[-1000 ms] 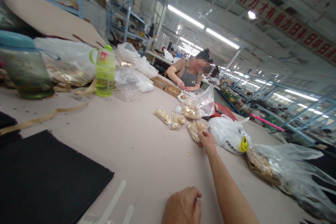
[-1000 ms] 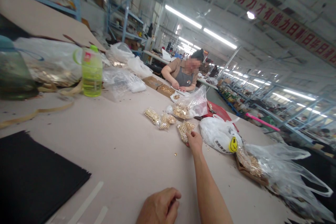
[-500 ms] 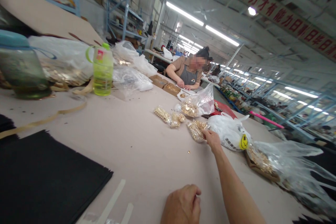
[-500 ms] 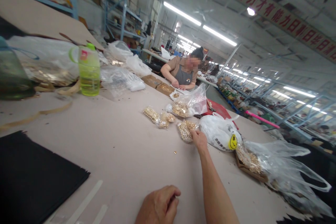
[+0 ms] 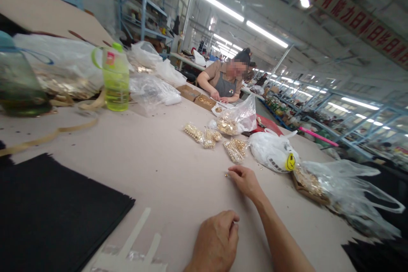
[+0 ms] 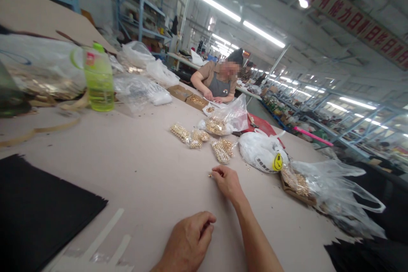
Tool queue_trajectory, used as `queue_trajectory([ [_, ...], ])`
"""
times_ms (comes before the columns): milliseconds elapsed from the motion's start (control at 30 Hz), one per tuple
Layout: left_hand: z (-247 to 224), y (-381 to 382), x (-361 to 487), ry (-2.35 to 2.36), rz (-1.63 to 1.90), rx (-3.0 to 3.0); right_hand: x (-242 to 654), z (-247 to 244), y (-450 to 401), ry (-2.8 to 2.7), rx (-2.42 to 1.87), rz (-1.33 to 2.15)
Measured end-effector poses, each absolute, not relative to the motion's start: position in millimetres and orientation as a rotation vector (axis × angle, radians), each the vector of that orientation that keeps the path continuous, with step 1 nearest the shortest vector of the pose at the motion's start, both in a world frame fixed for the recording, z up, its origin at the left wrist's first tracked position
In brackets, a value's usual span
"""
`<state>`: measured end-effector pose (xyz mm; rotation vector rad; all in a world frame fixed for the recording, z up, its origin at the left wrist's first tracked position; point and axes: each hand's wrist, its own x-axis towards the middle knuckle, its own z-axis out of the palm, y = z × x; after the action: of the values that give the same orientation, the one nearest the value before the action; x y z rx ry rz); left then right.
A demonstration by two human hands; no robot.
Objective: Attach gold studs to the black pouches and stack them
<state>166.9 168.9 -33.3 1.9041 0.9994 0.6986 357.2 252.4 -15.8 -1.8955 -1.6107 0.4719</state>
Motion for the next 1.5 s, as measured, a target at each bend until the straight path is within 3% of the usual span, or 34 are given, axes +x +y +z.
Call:
queue_trajectory([
  [267,-35,170,167,1.007,0.682,1.927,330,-12,245,-1.792,-1.958,0.35],
  [467,-35,169,169,0.995,0.711,1.896,325,-12,229,-1.705,-1.893,0.677],
  [700,-37,169,169,0.984,0.793,1.806,332,-17,205,-1.204,-1.737,0.934],
  [967,-37,175,171,1.014,0.915,1.486,299,-1,166,-1.409,-1.639,0.816],
  [1200,-43,181,173,0.95,0.898,1.345,316,21,173,-1.548,-1.65,1.127],
  [1367,-46,178,174,1.032,0.893,1.516,374,11,229,-1.444,-2.02,0.644],
  [1500,-47,177,174,1.05,0.901,1.671,395,9,268,-1.448,-2.076,0.326],
])
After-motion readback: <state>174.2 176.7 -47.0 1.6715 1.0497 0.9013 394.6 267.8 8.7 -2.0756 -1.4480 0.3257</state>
